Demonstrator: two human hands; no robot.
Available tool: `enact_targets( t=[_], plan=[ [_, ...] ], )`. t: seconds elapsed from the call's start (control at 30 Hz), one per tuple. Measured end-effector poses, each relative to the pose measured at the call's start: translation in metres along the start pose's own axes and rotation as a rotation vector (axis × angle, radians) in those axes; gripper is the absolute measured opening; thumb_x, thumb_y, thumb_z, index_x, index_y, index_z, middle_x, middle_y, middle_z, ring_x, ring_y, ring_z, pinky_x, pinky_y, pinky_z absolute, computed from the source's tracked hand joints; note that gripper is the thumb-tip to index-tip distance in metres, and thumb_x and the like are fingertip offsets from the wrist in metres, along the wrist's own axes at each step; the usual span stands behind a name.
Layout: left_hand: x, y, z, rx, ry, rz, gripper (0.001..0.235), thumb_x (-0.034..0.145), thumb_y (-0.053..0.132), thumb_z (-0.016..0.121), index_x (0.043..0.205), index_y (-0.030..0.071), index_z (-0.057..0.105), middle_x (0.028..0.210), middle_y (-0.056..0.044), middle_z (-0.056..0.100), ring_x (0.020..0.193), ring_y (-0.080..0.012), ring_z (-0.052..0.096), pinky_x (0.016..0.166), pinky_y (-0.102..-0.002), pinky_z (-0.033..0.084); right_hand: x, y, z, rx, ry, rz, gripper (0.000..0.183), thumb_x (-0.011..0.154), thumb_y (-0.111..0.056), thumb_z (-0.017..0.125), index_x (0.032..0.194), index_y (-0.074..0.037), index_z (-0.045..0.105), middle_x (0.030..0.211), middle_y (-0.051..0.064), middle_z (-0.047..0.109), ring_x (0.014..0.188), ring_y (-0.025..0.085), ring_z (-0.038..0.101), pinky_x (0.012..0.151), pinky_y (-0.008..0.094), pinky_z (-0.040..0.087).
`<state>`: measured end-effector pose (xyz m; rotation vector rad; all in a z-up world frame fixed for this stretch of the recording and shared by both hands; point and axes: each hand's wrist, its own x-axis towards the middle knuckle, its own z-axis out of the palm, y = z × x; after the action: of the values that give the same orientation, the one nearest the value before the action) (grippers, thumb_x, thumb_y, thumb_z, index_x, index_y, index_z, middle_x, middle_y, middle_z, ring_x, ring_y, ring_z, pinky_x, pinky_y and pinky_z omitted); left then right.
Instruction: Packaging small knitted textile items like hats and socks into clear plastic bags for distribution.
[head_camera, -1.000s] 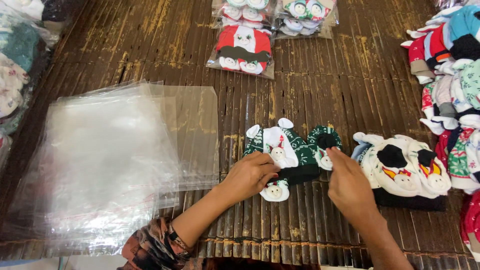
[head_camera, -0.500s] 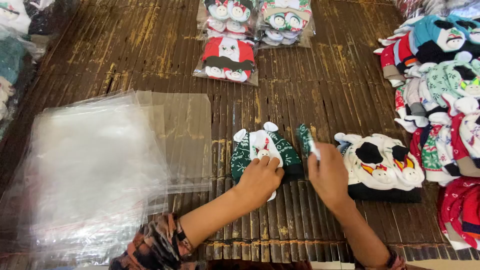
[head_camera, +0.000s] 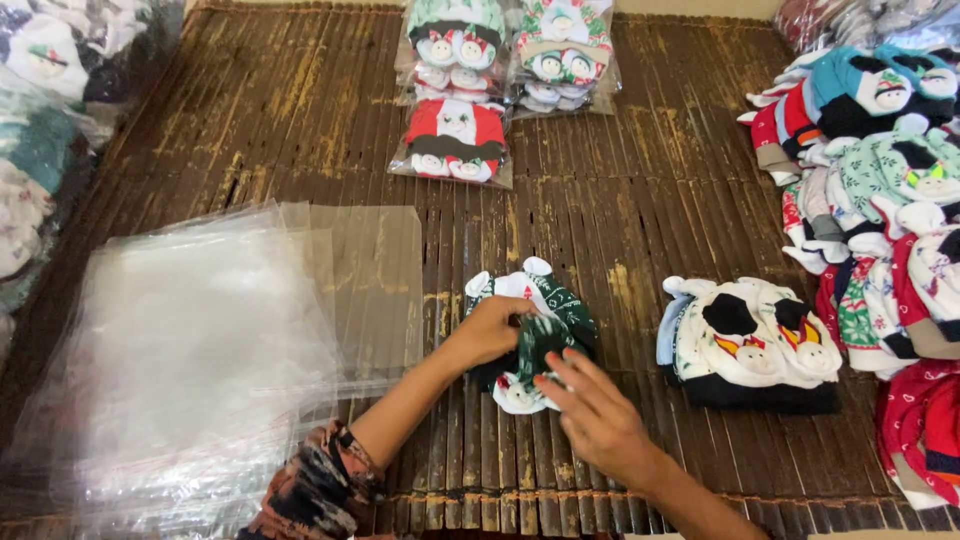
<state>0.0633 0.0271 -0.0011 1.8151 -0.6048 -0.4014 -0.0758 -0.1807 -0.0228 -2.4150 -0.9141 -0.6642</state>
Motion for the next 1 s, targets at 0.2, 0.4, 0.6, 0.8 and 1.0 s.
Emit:
enact_targets(
  t=[0.2, 0.4, 0.6, 0.8, 1.0],
  plan=[
    [-0.034, 0.067, 0.008, 0.351, 0.405, 0.468, 0.009, 0.086, 0.004, 0.072, 0.095, 0.005, 0.075, 0.083, -0.004, 0.067, 0.071, -0.0143, 0.058, 0.064, -0.025, 0.051, 0.012, -0.004, -0.01, -0.192, -0.226, -0.01, 0.057, 0.077, -0.005, 0.073, 0.133, -0.006, 0.064, 0.142, 0.02, 0.059, 0.139, 0.036, 0.048, 0.117, 0.047, 0.038],
    [-0.044, 0.062, 0.026, 0.833, 0.384, 0.769, 0.019, 0.084, 0.009, 0.073, 0.103, 0.002, 0.072, 0.096, -0.007, 0.062, 0.086, -0.0208, 0.053, 0.076, -0.033, 0.042, 0.015, 0.007, 0.005, -0.519, -0.356, 0.135, 0.05, 0.075, -0.007, 0.07, 0.123, 0.004, 0.06, 0.123, 0.02, 0.061, 0.108, 0.032, 0.056, 0.087, 0.043, 0.053],
    [-0.049, 0.043, 0.038, 0.758, 0.294, 0.558, 0.021, 0.084, 0.003, 0.069, 0.105, 0.001, 0.073, 0.105, -0.012, 0.061, 0.097, -0.0254, 0.053, 0.082, -0.035, 0.044, -0.003, -0.001, -0.003, -0.303, -0.602, 0.377, 0.056, 0.101, -0.025, 0.048, 0.151, -0.001, 0.04, 0.151, 0.027, 0.044, 0.142, 0.047, 0.038, 0.116, 0.058, 0.033],
    [-0.052, 0.044, 0.03, 0.727, 0.24, 0.513, 0.037, 0.084, 0.009, 0.072, 0.119, 0.011, 0.063, 0.137, -0.011, 0.055, 0.132, -0.0341, 0.046, 0.101, -0.045, 0.037, 0.011, -0.015, -0.047, 0.004, -0.319, 0.382, 0.044, 0.092, -0.019, 0.062, 0.136, -0.014, 0.06, 0.147, 0.011, 0.057, 0.14, 0.033, 0.046, 0.115, 0.048, 0.041],
    [-0.051, 0.036, 0.025, 0.79, 0.232, 0.513, 0.023, 0.086, 0.016, 0.072, 0.108, 0.012, 0.077, 0.132, -0.007, 0.066, 0.133, -0.0321, 0.051, 0.11, -0.049, 0.033, 0.034, -0.029, -0.079, 0.009, -0.04, 0.41, 0.025, 0.083, -0.002, 0.071, 0.108, -0.004, 0.071, 0.113, 0.007, 0.073, 0.097, 0.02, 0.067, 0.086, 0.033, 0.055]
  ],
)
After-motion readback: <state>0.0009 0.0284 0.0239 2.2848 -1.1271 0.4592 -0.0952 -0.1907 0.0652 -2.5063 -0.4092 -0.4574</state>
